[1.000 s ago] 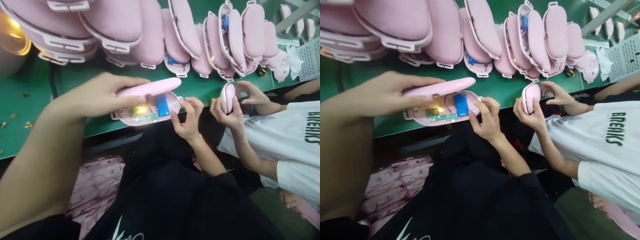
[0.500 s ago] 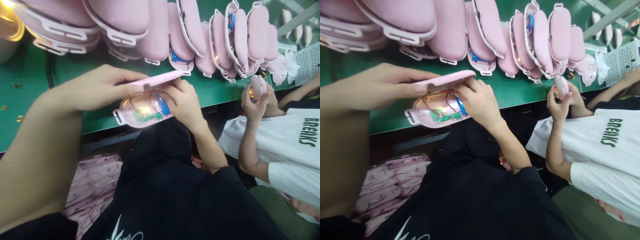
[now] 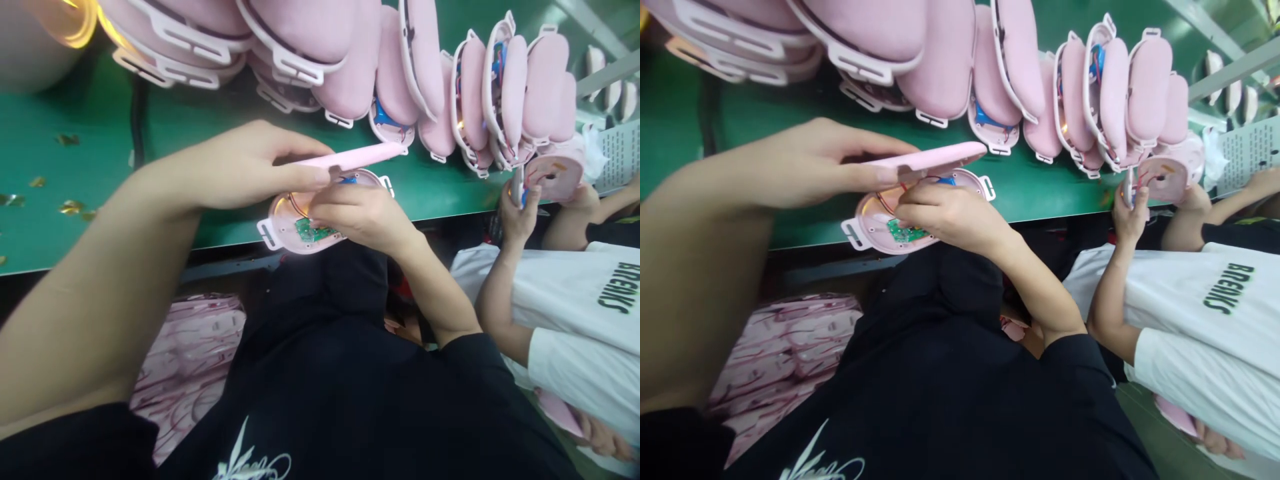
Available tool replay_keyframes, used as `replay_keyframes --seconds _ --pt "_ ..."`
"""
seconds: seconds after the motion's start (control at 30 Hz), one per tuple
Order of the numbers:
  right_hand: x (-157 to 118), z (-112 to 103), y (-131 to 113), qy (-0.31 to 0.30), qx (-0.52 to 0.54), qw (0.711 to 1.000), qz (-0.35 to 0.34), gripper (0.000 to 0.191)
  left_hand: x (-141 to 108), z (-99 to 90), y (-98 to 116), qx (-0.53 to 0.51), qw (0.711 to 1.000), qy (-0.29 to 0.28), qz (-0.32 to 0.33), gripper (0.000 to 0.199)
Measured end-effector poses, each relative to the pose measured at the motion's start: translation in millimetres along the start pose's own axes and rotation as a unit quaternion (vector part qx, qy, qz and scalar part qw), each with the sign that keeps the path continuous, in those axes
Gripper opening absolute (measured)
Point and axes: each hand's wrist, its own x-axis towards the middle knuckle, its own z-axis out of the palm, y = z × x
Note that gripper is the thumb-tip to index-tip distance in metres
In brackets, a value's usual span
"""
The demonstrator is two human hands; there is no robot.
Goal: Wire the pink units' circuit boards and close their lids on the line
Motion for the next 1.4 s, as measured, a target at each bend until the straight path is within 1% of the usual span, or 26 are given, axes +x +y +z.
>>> replay_keyframes --seconds 0.1,0.23,0.33,0.43,0.5,0.53,0.6,0.67,0.73,0.8,0.87,1.0,1.07,1.13,1.23,1.3,1.4 --pt "1 -11 0 -0.054 -0.012 0.998 0.0 0.037 1 0.6 0 0.037 0.999 -0.025 0.027 0.073" --pt "8 -18 -4 -0.094 -0.012 0.995 0.032 0.039 -1 -2.1 6 0.028 0.999 -0.012 0.036 0.076" --pt "11 -20 -7 -0.088 -0.041 0.995 0.037 0.04 -3 -7.0 11 0.004 0.999 0.006 0.038 0.079" --pt "13 -23 -6 -0.05 -0.073 0.996 -0.012 0.041 -3 -9.6 13 -0.021 1.0 0.007 0.013 0.077" --pt "14 -24 -5 -0.044 -0.089 0.994 -0.043 0.04 -3 -8.5 13 -0.019 1.0 0.011 0.007 0.073" --pt "15 -25 -4 -0.05 -0.093 0.993 -0.048 0.04 -3 -7.2 13 -0.014 1.0 0.019 0.01 0.07" --pt "17 -24 -4 -0.069 -0.094 0.993 -0.029 0.038 -3 -3.8 12 -0.002 0.999 0.042 0.025 0.064" --pt "18 -22 -5 -0.089 -0.084 0.992 0.011 0.037 -4 -0.2 10 0.018 0.996 0.06 0.056 0.06" --pt "20 -20 -8 -0.11 -0.078 0.99 0.052 0.037 -7 2.6 9 0.039 0.993 0.067 0.091 0.06" --pt "21 -21 -14 -0.123 -0.094 0.985 0.073 0.038 -10 4.1 7 0.04 0.99 0.071 0.116 0.06" --pt "23 -23 -21 -0.125 -0.12 0.982 0.08 0.036 -14 4.4 7 0.012 0.992 0.066 0.105 0.058" --pt "29 -34 -35 -0.148 -0.136 0.976 0.085 0.036 -19 4.0 5 -0.055 0.997 0.033 0.044 0.062" --pt "32 -37 -41 -0.157 -0.134 0.975 0.087 0.039 -20 3.9 2 -0.075 0.996 0.021 0.051 0.063" --pt "34 -39 -44 -0.156 -0.132 0.975 0.083 0.042 -21 4.0 -1 -0.08 0.994 0.017 0.077 0.064" --pt "37 -38 -48 -0.157 -0.141 0.974 0.084 0.045 -22 5.3 -4 -0.089 0.99 0.046 0.099 0.064" --pt "39 -37 -50 -0.165 -0.151 0.971 0.086 0.044 -22 6.9 -5 -0.104 0.987 0.064 0.101 0.061" --pt "43 -36 -53 -0.179 -0.159 0.967 0.09 0.042 -21 9.8 -5 -0.137 0.986 0.05 0.084 0.055"
